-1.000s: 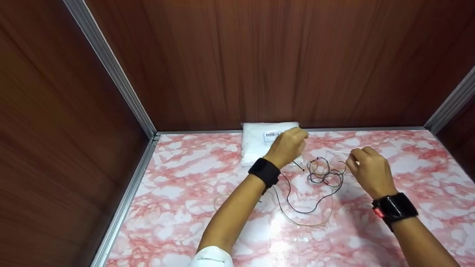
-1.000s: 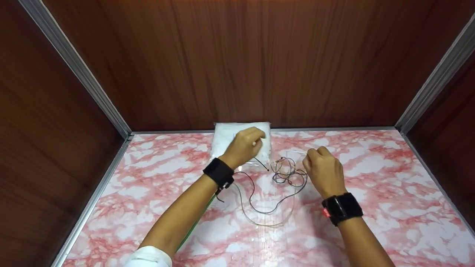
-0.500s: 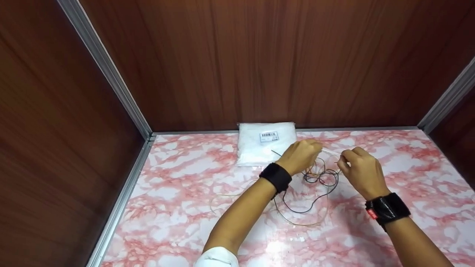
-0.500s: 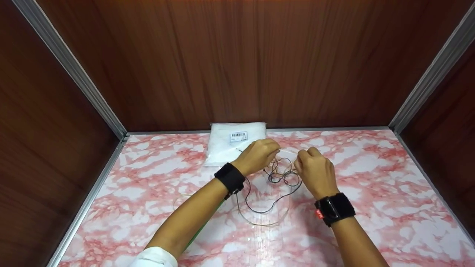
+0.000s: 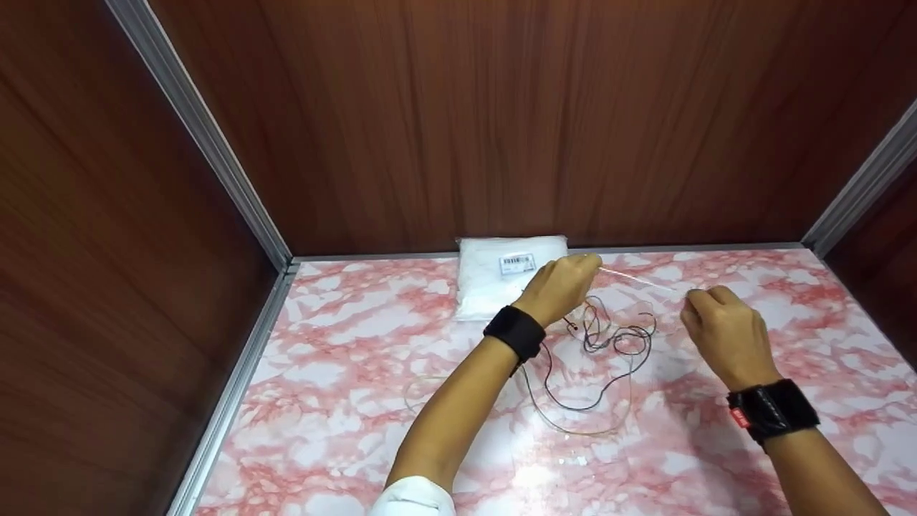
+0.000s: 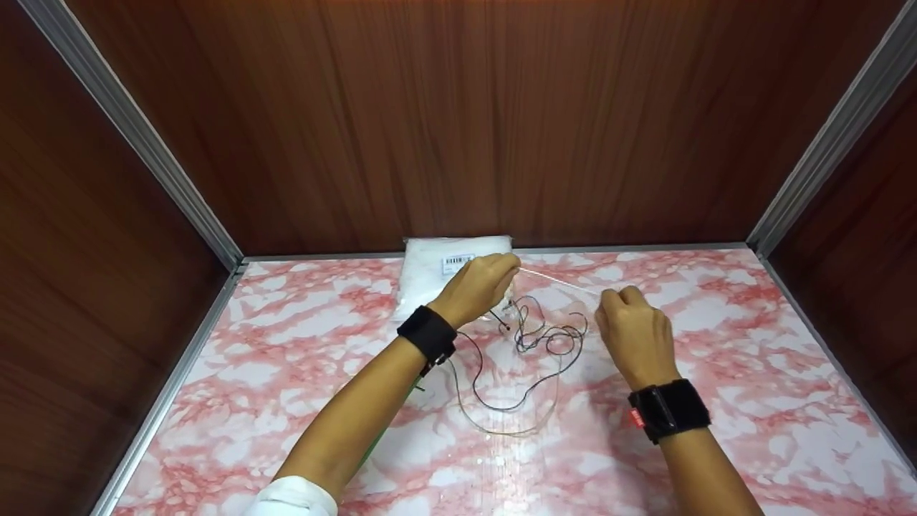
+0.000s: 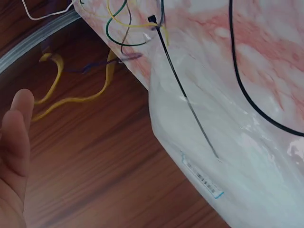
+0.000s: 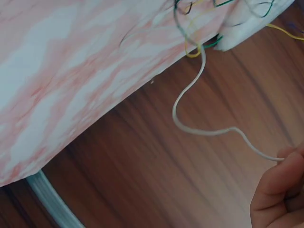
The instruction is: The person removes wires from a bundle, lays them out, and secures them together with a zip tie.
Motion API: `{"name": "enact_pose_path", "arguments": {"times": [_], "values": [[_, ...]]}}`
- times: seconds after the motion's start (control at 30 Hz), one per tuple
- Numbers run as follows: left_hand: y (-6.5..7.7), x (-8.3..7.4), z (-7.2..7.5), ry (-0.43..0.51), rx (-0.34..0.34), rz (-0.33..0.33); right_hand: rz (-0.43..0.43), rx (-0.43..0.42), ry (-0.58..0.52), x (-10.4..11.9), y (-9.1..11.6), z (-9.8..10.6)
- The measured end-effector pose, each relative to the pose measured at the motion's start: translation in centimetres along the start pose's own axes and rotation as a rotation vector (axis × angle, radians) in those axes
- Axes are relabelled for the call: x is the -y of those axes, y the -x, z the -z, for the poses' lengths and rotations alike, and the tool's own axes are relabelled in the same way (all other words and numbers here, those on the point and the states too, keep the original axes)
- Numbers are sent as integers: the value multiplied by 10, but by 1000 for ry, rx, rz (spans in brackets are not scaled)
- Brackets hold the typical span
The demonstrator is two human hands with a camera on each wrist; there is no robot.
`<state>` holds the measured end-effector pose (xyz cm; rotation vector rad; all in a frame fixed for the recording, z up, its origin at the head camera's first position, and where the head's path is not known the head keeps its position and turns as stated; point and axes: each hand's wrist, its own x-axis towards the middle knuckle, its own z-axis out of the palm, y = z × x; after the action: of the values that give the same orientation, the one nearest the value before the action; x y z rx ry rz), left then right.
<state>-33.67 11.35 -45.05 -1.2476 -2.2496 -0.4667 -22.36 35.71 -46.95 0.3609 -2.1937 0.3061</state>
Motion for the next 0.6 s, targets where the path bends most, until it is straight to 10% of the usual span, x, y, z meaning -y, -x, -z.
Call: {"name": "enact_pose_path", "arguments": {"times": [0.6], "values": [[16, 33, 21, 95, -160, -39, -47, -7, 17, -22, 18, 17]]}}
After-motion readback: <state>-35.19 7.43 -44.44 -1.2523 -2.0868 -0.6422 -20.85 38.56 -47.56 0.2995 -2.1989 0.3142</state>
